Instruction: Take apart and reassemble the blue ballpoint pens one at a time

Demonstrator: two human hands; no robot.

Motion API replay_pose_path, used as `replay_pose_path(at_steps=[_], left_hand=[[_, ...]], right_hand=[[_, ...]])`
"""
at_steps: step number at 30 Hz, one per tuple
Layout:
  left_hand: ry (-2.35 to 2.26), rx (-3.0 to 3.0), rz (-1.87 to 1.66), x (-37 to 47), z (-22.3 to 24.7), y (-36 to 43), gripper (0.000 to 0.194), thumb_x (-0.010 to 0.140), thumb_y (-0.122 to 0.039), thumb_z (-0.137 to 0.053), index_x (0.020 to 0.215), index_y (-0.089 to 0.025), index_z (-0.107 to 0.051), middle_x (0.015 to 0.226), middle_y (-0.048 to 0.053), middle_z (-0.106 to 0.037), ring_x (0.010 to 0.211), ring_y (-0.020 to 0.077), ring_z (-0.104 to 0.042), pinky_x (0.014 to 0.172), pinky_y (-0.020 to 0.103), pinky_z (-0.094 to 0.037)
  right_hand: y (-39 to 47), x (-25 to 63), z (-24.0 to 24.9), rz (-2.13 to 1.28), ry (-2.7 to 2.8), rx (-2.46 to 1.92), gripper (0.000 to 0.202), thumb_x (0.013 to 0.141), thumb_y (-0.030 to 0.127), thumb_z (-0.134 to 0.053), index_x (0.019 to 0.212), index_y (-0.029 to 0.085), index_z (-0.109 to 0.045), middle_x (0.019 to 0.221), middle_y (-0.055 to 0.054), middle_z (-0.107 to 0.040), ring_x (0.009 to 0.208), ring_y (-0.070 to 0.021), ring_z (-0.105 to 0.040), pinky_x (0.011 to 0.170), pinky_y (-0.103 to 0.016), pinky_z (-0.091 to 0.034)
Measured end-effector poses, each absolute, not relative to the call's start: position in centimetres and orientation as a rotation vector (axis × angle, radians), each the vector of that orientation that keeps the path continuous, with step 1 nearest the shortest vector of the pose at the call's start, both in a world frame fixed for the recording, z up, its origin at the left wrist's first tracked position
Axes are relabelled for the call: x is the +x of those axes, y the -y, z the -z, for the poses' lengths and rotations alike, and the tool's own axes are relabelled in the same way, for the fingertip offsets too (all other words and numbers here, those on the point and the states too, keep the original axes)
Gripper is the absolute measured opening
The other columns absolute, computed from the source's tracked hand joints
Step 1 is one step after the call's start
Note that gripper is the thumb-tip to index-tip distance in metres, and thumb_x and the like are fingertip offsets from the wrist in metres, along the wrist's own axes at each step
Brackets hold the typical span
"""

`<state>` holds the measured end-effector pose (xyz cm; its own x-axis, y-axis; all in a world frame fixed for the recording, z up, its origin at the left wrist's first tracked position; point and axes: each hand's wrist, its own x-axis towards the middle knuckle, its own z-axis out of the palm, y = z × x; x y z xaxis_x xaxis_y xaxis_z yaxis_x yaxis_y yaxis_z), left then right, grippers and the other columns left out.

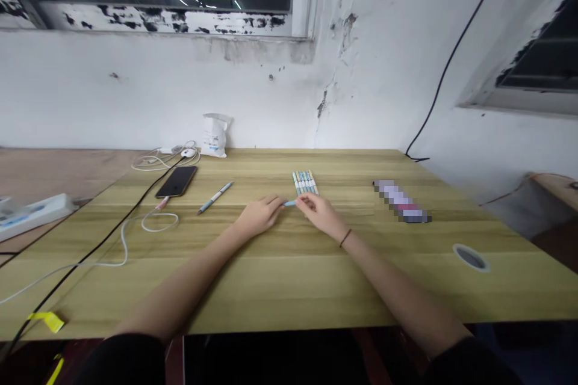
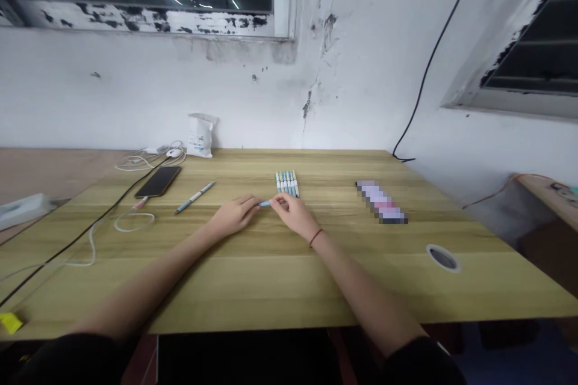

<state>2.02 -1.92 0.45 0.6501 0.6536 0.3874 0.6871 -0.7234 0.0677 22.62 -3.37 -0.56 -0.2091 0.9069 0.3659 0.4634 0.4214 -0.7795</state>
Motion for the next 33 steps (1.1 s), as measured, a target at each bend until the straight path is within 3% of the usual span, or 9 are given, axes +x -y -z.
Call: replay_pose_path(at_steps=[4, 9, 16, 22, 28, 33], left_hand=[[1.149, -2.792, 0.586, 2.02, -0.43, 1.99, 0.033, 0.094, -0.032, -0.028, 0.116, -0.022, -0.05, 0.101, 0.005, -0.06, 0.087, 0.0163, -0.059, 0.075, 0.026, -0.046], [1.224, -2.832, 0.485, 2.18, -0.52, 2.29, 0.039, 0.093, -0.028, -0.029, 0.131, -0.031, -0.037, 0.107, 0.004, -0.058, 0.081, 0.0155, -0.061, 0.069, 0.025, -0.047], [1.261, -2.813, 0.474, 2.39, -0.55, 2.27, 0.038, 0.091, -0.046, -0.031, 0.12, -0.029, -0.05, 0.096, 0.004, -0.058, 0.079, 0.0158, -0.06, 0.065, 0.023, -0.045], [1.229, -2.815, 0.535, 2.36, -0.27, 2.13, 0.036, 0.094, -0.039, -0.025, 0.108, -0.022, -0.054, 0.095, 0.005, -0.058, 0.082, 0.0159, -0.059, 0.07, 0.025, -0.045], [1.235, -2.844, 0.535, 2.26, -0.31, 2.2, 0.037, 0.093, -0.032, -0.028, 0.128, -0.027, -0.041, 0.104, 0.005, -0.058, 0.083, 0.0163, -0.06, 0.071, 0.026, -0.046], [1.272, -2.856, 0.532, 2.26, -0.42, 2.32, 0.037, 0.093, -0.03, -0.029, 0.127, -0.03, -0.043, 0.102, 0.004, -0.059, 0.082, 0.0161, -0.06, 0.071, 0.026, -0.046]], right_hand=[[3.3, 22.79, 0.57, -0.68, 1.878, -1.205, 0.03, 0.087, 0.039, -0.042, 0.072, 0.019, -0.058, 0.066, -0.001, -0.062, 0.055, -0.0119, -0.054, 0.055, -0.024, -0.044], [3.11, 22.73, 0.88, -0.671, 1.825, -1.13, 0.021, 0.082, 0.034, -0.051, 0.093, 0.019, -0.06, 0.078, -0.003, -0.065, 0.069, -0.0148, -0.06, 0.065, -0.027, -0.048], [3.49, 22.44, 0.55, -0.7, 1.84, -1.099, 0.021, 0.083, 0.036, -0.05, 0.087, 0.019, -0.062, 0.08, -0.003, -0.065, 0.072, -0.0155, -0.06, 0.067, -0.029, -0.049], [3.5, 22.55, 0.17, -0.656, 1.787, -1.131, 0.017, 0.079, 0.033, -0.054, 0.085, 0.019, -0.059, 0.075, -0.002, -0.063, 0.066, -0.0145, -0.059, 0.064, -0.028, -0.048], [3.19, 22.58, 0.48, -0.678, 1.734, -1.115, 0.017, 0.08, 0.034, -0.053, 0.086, 0.018, -0.057, 0.079, -0.003, -0.064, 0.07, -0.0146, -0.06, 0.066, -0.028, -0.049], [3.12, 22.59, 0.7, -0.679, 1.731, -1.116, 0.017, 0.08, 0.034, -0.052, 0.087, 0.019, -0.057, 0.078, -0.003, -0.063, 0.068, -0.0141, -0.059, 0.065, -0.028, -0.049]])
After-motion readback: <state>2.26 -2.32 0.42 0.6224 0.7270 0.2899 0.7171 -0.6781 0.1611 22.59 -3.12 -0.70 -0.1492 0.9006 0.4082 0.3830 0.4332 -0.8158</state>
